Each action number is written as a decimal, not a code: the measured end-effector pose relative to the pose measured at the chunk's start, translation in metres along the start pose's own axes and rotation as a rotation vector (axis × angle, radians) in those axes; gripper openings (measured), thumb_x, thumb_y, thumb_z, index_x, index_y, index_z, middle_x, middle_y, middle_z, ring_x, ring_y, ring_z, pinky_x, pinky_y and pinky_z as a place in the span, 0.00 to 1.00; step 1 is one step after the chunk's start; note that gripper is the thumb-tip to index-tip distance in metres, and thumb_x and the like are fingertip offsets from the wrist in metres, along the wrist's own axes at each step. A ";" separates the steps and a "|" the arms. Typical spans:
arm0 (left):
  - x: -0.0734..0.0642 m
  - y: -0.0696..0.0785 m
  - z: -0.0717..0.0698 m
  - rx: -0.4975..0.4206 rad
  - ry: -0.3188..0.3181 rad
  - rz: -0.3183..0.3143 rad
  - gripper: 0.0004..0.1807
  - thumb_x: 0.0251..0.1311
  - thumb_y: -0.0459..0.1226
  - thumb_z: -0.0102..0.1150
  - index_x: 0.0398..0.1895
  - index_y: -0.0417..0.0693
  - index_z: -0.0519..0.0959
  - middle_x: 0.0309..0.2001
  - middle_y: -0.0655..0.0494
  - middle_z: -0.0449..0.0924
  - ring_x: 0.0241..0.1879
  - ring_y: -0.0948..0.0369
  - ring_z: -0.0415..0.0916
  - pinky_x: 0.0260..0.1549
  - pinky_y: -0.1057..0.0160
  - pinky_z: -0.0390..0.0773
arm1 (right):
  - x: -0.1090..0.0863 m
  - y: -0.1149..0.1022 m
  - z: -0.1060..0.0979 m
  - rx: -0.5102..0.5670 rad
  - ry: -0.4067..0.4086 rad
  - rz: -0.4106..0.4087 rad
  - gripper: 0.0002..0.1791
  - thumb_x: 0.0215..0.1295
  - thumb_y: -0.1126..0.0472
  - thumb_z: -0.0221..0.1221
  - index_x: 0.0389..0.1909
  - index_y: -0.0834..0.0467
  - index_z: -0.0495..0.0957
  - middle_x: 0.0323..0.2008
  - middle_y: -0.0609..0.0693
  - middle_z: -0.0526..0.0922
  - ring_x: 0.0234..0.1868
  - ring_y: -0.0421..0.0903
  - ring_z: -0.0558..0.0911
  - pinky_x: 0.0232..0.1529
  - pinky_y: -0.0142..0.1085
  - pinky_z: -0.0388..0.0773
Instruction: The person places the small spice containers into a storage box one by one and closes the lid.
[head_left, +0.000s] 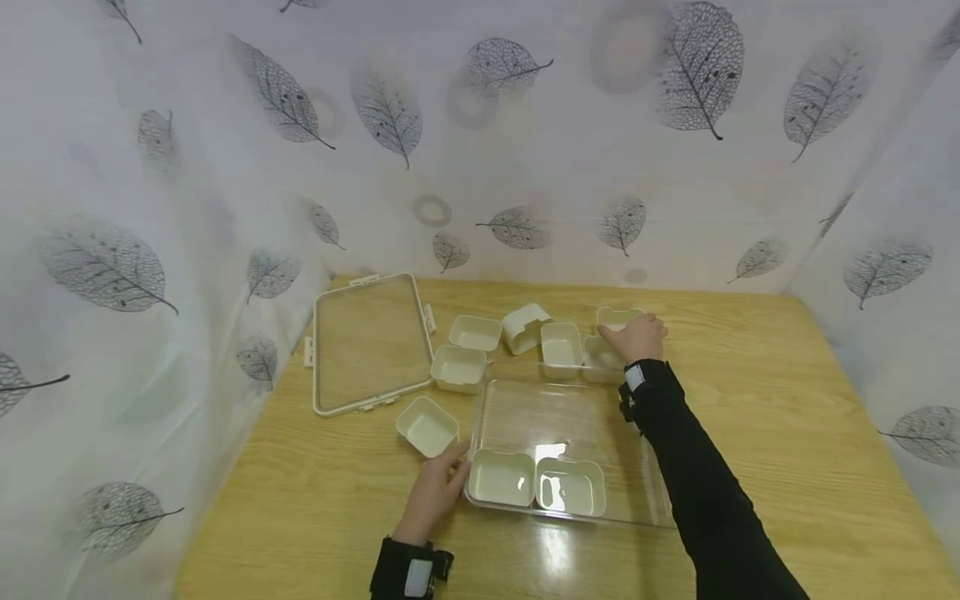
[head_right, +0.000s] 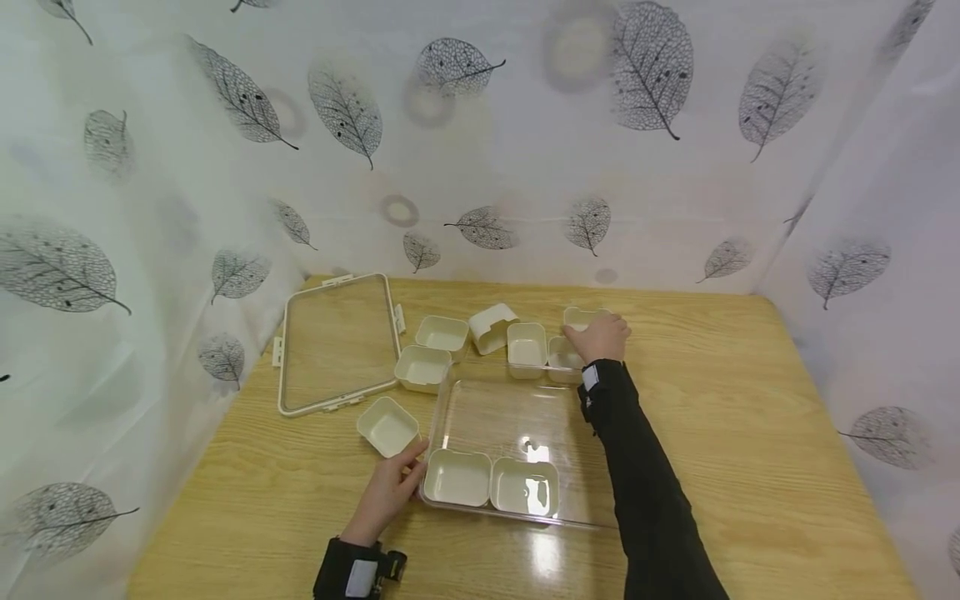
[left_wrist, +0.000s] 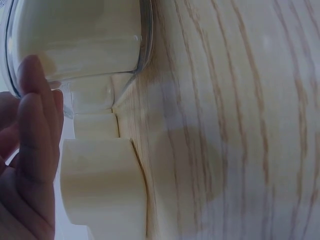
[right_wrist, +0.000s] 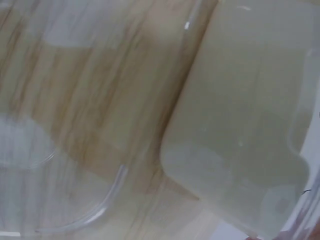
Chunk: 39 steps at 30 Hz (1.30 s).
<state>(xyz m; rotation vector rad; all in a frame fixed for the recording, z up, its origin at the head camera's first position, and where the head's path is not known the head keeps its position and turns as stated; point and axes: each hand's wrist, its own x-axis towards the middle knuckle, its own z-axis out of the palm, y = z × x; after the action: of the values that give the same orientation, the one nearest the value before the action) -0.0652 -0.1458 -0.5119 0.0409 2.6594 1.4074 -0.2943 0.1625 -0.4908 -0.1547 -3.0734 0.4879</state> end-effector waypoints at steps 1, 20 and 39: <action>0.000 0.000 0.000 -0.003 0.001 -0.003 0.20 0.61 0.35 0.49 0.55 0.37 0.69 0.31 0.52 0.75 0.21 0.68 0.70 0.19 0.70 0.72 | 0.001 0.000 0.000 -0.020 -0.004 0.001 0.48 0.50 0.36 0.53 0.41 0.85 0.64 0.37 0.75 0.67 0.40 0.65 0.67 0.42 0.51 0.61; -0.002 0.002 -0.001 -0.005 -0.001 -0.003 0.20 0.61 0.35 0.48 0.56 0.37 0.68 0.29 0.54 0.75 0.21 0.67 0.71 0.18 0.70 0.72 | 0.006 0.003 0.009 0.019 -0.029 0.000 0.52 0.49 0.35 0.55 0.43 0.87 0.60 0.37 0.76 0.66 0.39 0.65 0.66 0.41 0.51 0.60; -0.002 -0.001 -0.001 0.013 -0.004 0.017 0.20 0.62 0.36 0.48 0.55 0.36 0.69 0.30 0.55 0.75 0.23 0.68 0.69 0.20 0.70 0.72 | 0.007 0.009 0.006 0.154 -0.023 0.084 0.48 0.52 0.40 0.53 0.46 0.86 0.60 0.42 0.78 0.65 0.45 0.69 0.65 0.44 0.53 0.62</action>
<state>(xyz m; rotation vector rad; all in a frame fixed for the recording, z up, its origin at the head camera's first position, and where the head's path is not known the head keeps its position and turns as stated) -0.0635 -0.1474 -0.5124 0.0676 2.6718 1.3936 -0.3010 0.1698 -0.4987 -0.2768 -3.0451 0.7330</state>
